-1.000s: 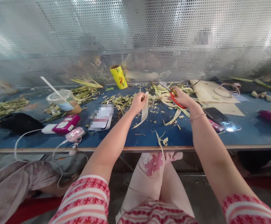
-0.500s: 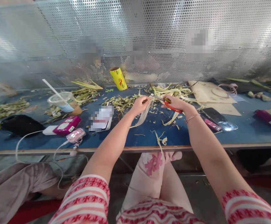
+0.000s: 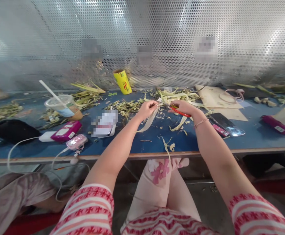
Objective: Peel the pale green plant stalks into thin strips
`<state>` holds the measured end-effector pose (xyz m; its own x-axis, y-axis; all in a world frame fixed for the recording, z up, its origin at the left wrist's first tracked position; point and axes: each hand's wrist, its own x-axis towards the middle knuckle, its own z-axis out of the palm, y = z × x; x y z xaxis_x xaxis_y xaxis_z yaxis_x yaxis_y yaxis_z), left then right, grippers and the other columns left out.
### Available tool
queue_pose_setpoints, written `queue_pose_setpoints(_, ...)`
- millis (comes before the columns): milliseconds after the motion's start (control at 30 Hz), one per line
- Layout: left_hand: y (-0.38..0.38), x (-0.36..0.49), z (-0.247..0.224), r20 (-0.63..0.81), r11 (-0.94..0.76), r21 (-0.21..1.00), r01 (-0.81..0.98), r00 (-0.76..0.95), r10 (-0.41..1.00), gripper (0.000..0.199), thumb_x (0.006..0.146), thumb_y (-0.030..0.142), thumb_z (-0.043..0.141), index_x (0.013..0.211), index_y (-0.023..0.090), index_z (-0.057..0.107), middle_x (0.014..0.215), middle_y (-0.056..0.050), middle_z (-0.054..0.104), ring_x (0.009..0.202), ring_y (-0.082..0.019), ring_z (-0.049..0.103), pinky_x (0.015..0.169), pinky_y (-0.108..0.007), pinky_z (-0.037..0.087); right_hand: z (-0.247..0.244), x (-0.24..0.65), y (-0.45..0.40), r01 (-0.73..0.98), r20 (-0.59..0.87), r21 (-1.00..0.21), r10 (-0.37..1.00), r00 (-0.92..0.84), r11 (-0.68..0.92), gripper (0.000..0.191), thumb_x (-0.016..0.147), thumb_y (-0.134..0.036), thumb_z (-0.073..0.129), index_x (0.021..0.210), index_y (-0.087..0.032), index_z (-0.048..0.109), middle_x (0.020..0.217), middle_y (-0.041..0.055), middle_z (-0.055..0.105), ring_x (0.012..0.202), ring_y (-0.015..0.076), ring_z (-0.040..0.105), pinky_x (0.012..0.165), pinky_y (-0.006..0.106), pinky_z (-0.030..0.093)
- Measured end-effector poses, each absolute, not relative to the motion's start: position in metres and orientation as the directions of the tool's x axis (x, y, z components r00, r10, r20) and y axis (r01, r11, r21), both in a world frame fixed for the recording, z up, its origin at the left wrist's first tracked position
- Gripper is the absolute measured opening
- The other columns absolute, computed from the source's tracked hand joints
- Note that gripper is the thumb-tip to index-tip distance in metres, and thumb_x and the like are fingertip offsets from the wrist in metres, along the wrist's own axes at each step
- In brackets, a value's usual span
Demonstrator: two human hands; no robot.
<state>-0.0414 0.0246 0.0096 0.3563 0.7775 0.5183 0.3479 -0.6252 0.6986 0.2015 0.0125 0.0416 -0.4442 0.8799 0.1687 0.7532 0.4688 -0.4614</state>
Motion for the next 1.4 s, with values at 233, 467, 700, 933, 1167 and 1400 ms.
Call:
queue_pose_setpoints(233,0.027,-0.042,0.007,0.495,-0.596,0.722,0.352,0.339,0.8,0.021,0.081,0.035,0.057,0.087,0.017,0.065,0.077,-0.004,0.066,0.066,-0.014,0.054,0.066,-0.027,0.041,0.039,0.205,0.019,0.815,0.195,-0.414,0.913,-0.357,0.407,0.047,0.077,-0.058,0.061,0.105,-0.02,0.067,0.086,0.0043,0.067,0.076,0.0178,0.059,0.07,0.028,0.044)
queue_pose_setpoints(467,0.029,-0.039,0.003,0.5,-0.591,0.748,0.3,0.33,0.801,0.025,0.085,0.037,0.054,0.087,0.016,0.066,0.083,-0.006,0.069,0.074,-0.015,0.059,0.071,-0.028,0.044,0.038,0.208,0.02,0.988,0.165,-0.151,0.986,-0.008,0.033,0.048,0.074,-0.028,0.067,0.116,-0.006,0.063,0.121,0.0258,0.058,0.112,0.0362,0.055,0.091,0.044,0.045)
queue_pose_setpoints(700,0.018,-0.028,0.006,0.467,-0.576,0.758,0.305,0.362,0.807,0.021,0.086,0.033,0.055,0.087,0.016,0.067,0.081,-0.005,0.068,0.071,-0.014,0.057,0.068,-0.026,0.042,0.039,0.169,0.018,0.698,0.371,-0.601,0.909,-0.188,0.389,0.029,0.087,-0.031,0.049,0.096,-0.014,0.071,0.09,0.0081,0.07,0.087,0.0197,0.064,0.085,0.033,0.049)
queue_pose_setpoints(933,0.018,-0.023,0.005,0.447,-0.554,0.789,0.266,0.369,0.815,0.021,0.085,0.034,0.058,0.082,0.015,0.066,0.076,-0.003,0.065,0.069,-0.013,0.056,0.065,-0.025,0.041,0.016,0.147,0.025,0.398,0.271,-0.858,0.944,-0.187,0.325,0.022,0.079,-0.035,0.056,0.079,-0.017,0.07,0.069,0.0013,0.066,0.067,0.0142,0.061,0.066,0.027,0.051)
queue_pose_setpoints(1167,0.016,-0.019,0.005,0.394,-0.476,0.861,0.18,0.355,0.848,0.014,0.085,0.027,0.06,0.077,0.016,0.064,0.073,-0.001,0.062,0.066,-0.011,0.054,0.067,-0.025,0.041,0.017,0.153,0.029,0.464,0.306,-0.821,0.943,-0.132,0.331,0.015,0.079,-0.028,0.056,0.074,-0.017,0.065,0.066,-0.0002,0.062,0.061,0.0125,0.058,0.064,0.026,0.052)
queue_pose_setpoints(1400,0.019,-0.015,0.006,0.141,-0.109,0.983,-0.149,0.225,0.964,0.006,0.082,0.018,0.063,0.077,0.015,0.062,0.073,0.0,0.064,0.067,-0.009,0.059,0.074,-0.026,0.049,0.026,0.155,0.026,0.284,0.185,-0.944,0.982,0.023,0.171,0.008,0.075,-0.014,0.055,0.069,-0.019,0.056,0.071,0.0002,0.062,0.071,0.0137,0.062,0.07,0.029,0.059)
